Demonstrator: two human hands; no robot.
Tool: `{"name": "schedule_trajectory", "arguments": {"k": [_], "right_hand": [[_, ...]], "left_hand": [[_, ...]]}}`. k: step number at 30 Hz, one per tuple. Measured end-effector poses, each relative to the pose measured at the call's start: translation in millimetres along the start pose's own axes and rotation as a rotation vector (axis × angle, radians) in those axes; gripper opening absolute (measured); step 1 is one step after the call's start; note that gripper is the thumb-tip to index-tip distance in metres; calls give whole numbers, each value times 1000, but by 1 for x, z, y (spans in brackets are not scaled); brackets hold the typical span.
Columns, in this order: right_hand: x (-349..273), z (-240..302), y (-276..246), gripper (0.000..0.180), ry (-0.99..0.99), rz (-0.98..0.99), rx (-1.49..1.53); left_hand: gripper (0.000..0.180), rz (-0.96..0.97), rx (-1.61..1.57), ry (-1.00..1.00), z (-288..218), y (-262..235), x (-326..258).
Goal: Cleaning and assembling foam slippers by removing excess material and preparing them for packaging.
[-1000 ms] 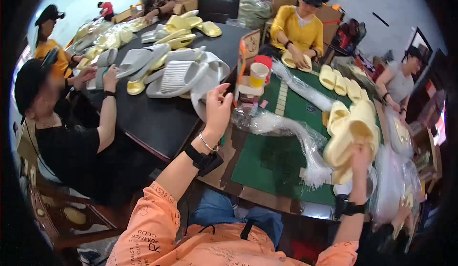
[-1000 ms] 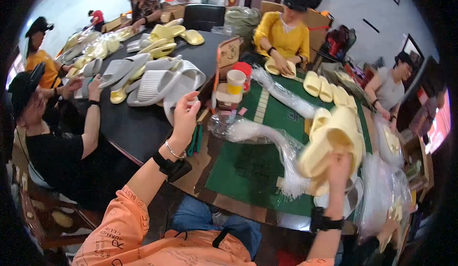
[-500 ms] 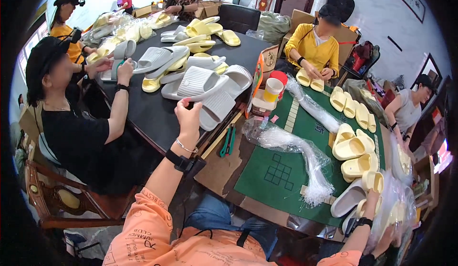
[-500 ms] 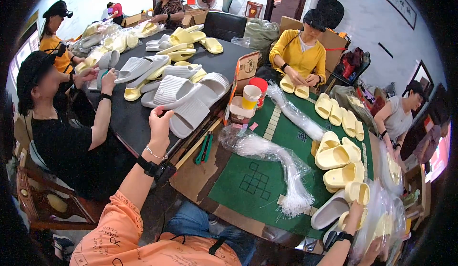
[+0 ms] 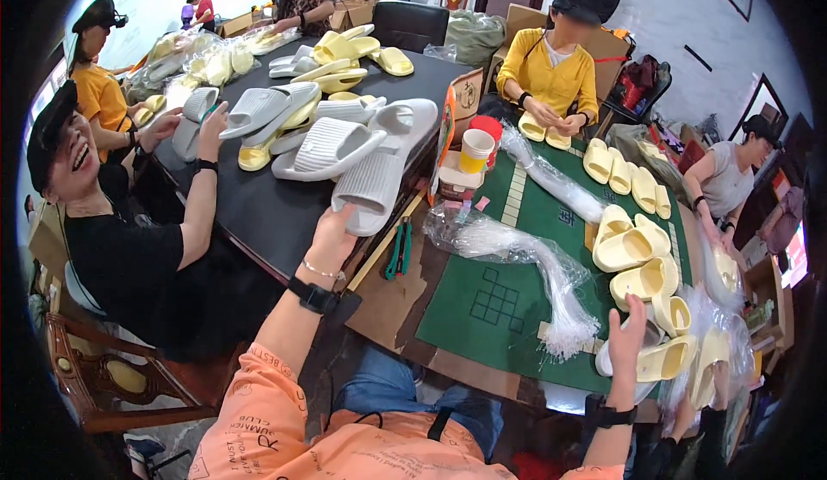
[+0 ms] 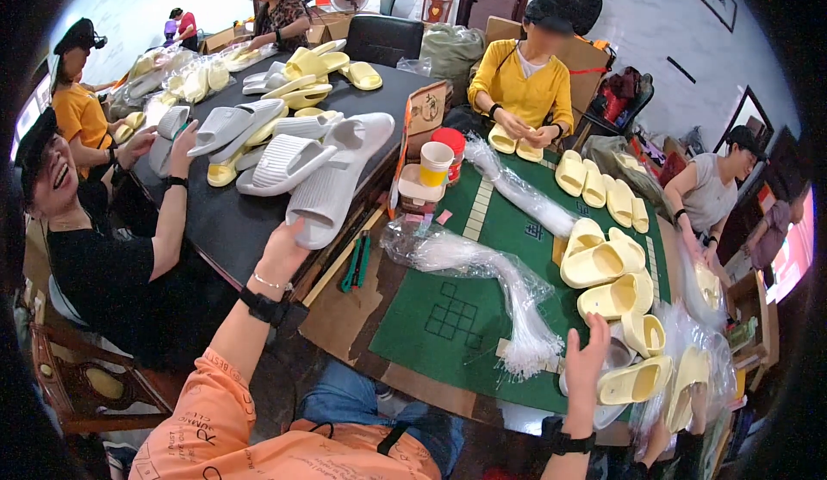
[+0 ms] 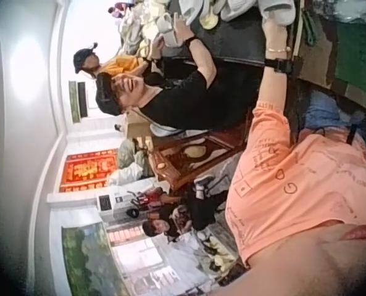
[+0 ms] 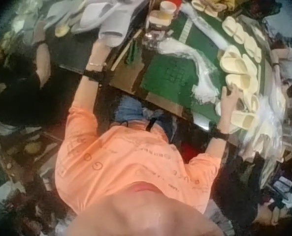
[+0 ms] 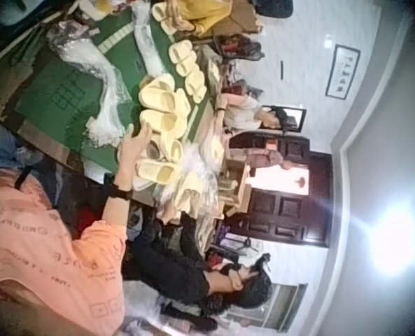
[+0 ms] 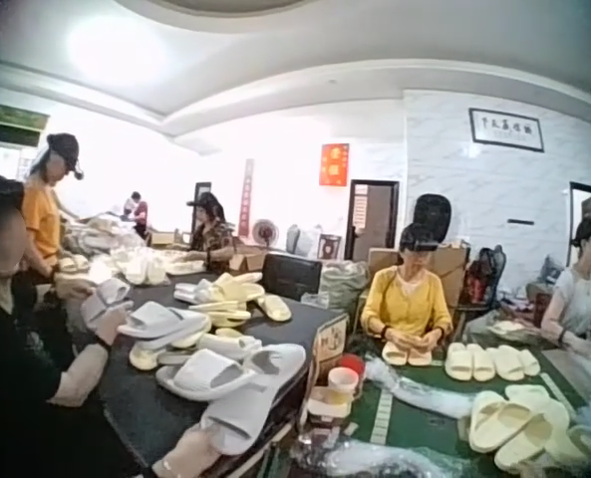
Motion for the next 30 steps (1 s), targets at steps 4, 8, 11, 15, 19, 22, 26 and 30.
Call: {"name": "schedule_trajectory", "arguments": {"k": [4, 8, 11, 15, 19, 22, 26, 30], "right_hand": [[-13, 38, 9, 38, -53, 43, 88], [-27, 94, 38, 49, 16, 275, 456], [-46, 128, 56, 57, 140, 421, 936], [-65, 122, 78, 61, 457, 304, 1415], [-71, 88, 71, 46, 738, 23, 1479], [-61, 40, 47, 36, 637, -252, 1449], [-51, 6, 3, 42, 651, -437, 1397], [-56, 15, 3, 41, 776, -269, 1361]], "left_hand": [[34, 29, -205, -234, 16, 6, -35], [37, 164, -63, -404, 31, -4, -82], [42, 440, -30, -533, 50, 2, -102], [33, 531, 335, -577, 60, 51, -123], [33, 787, 685, -454, 71, 70, -117], [33, 1006, 851, -431, 72, 90, -109], [36, 1465, 1249, -311, 82, 114, -76], [33, 1601, 1322, -308, 121, 154, -59]]}}
Point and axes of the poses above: each hand's wrist, its own x-axis towards the middle knuckle, its own y-axis out of the palm, z = x × y, the point moved 2 cm from there along x, towards the middle knuckle, and after that the axes turned 4 degrees about y, right-handed, at the moved point
